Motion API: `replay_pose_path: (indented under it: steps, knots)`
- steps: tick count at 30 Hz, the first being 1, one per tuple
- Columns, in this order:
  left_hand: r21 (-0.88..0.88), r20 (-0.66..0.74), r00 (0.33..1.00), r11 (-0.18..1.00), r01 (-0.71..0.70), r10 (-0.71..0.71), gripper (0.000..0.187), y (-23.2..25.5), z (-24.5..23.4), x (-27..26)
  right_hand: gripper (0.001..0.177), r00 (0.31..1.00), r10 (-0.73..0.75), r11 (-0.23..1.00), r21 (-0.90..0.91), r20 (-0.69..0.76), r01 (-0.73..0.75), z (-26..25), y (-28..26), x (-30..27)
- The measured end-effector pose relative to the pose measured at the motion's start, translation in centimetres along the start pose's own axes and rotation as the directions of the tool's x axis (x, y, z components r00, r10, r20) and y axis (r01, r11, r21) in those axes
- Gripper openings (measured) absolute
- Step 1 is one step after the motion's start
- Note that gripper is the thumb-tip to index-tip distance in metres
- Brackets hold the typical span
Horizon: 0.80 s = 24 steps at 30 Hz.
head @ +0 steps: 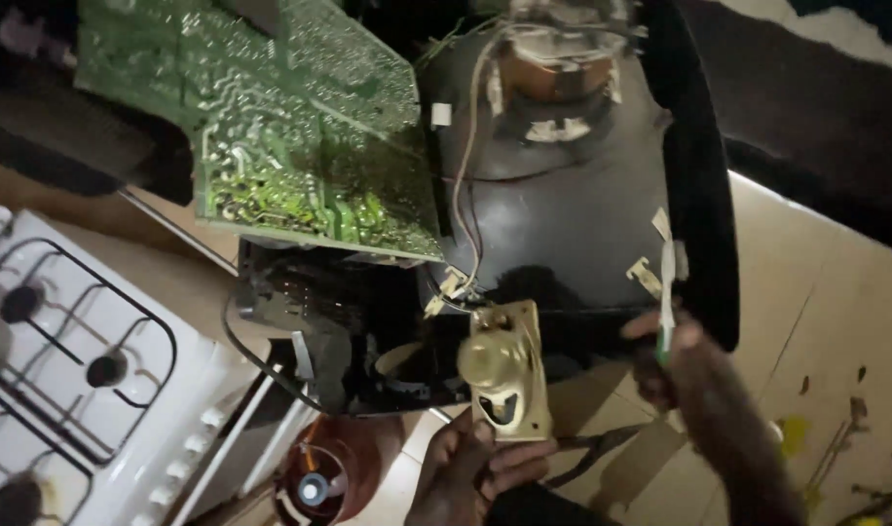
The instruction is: Cleaning the internal components and circuit boards of a disassembled CRT television using a toothbrush to remove dust.
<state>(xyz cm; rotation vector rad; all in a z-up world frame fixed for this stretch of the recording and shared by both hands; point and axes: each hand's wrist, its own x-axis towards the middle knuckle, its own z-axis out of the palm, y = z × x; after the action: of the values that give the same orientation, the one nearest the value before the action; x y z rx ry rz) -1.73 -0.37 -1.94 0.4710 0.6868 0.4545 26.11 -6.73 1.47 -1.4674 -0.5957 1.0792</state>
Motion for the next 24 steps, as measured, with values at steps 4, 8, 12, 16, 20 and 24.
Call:
replay_pose_path:
  steps: [4, 8, 12, 16, 20, 24]
  knots:
    - [-0.235, -0.012, 0.999, 0.972, 0.026, -0.029, 0.060, -1.0, -2.9, 0.0, 0.048, 0.990, -0.115, 0.987, -0.099, 0.075, 0.122, 2.6, -0.8, -1.5]
    - [-0.218, 0.148, 0.977, 0.958, 0.186, -0.156, 0.054, 0.9, -1.8, -0.8, 0.051, 0.966, -0.180, 0.917, -0.323, 0.184, 0.232, 4.8, -4.2, 0.7]
    - [-0.313, 0.145, 0.984, 0.939, 0.145, -0.104, 0.062, 1.6, -1.2, -0.9, 0.051, 0.826, -0.369, 0.843, -0.221, 0.427, 0.491, 6.0, -4.8, 3.9]
    - [-0.437, 0.282, 0.944, 0.853, 0.287, -0.173, 0.058, 3.7, -2.2, -1.3, 0.034, 0.817, -0.388, 0.862, -0.148, 0.426, 0.486, 6.6, -4.4, 5.4]
    - [0.017, -0.247, 0.956, 0.986, 0.167, -0.158, 0.102, 9.6, 3.0, -3.1, 0.027, 0.905, -0.237, 0.968, 0.010, 0.353, 0.249, 7.0, -2.7, 5.5]
    - [0.175, -0.357, 0.932, 0.985, -0.001, 0.065, 0.061, 11.5, 9.5, -4.1, 0.024, 0.925, -0.155, 0.933, 0.358, 0.346, 0.023, 7.7, -3.4, 5.3]
